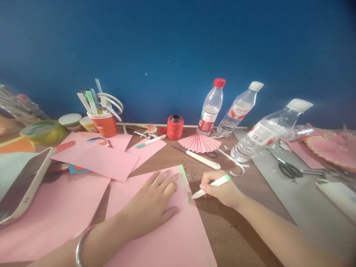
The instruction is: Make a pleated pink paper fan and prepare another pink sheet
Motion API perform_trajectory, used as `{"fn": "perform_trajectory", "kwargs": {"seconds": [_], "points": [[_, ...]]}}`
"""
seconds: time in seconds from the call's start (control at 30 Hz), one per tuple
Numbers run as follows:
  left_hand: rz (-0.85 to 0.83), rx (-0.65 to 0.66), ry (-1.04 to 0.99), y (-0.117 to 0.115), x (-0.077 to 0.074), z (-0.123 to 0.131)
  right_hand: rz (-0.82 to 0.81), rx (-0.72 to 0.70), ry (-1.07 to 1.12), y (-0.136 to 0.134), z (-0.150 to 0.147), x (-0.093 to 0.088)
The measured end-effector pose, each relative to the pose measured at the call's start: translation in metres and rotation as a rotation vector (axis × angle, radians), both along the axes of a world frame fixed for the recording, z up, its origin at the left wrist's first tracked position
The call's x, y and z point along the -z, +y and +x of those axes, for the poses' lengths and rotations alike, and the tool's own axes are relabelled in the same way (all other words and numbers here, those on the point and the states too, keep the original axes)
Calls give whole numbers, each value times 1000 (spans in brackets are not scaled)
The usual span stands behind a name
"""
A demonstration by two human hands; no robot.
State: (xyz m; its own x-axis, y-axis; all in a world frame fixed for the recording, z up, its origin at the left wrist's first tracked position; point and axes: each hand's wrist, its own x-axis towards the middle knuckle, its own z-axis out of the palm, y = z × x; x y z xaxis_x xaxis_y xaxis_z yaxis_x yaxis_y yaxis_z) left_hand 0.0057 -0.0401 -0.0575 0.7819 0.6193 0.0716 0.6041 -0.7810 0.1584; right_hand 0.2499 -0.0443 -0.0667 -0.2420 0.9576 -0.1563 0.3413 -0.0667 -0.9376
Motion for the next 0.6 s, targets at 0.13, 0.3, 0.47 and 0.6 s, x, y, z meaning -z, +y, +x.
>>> {"fn": "perform_trajectory", "kwargs": {"seconds": [0.13, 0.3, 0.47, 0.6], "points": [[-9, -3, -16, 0, 0, 0, -15, 174, 56, 4, -1, 1], [-20, 0, 1, 1, -1, 0, -12, 275, 119, 6, -1, 6], [-19, 0, 13, 0, -1, 0, 33, 229, 103, 5, -4, 2], [-15, 4, -8, -1, 0, 0, 47, 226, 99, 6, -4, 1]]}}
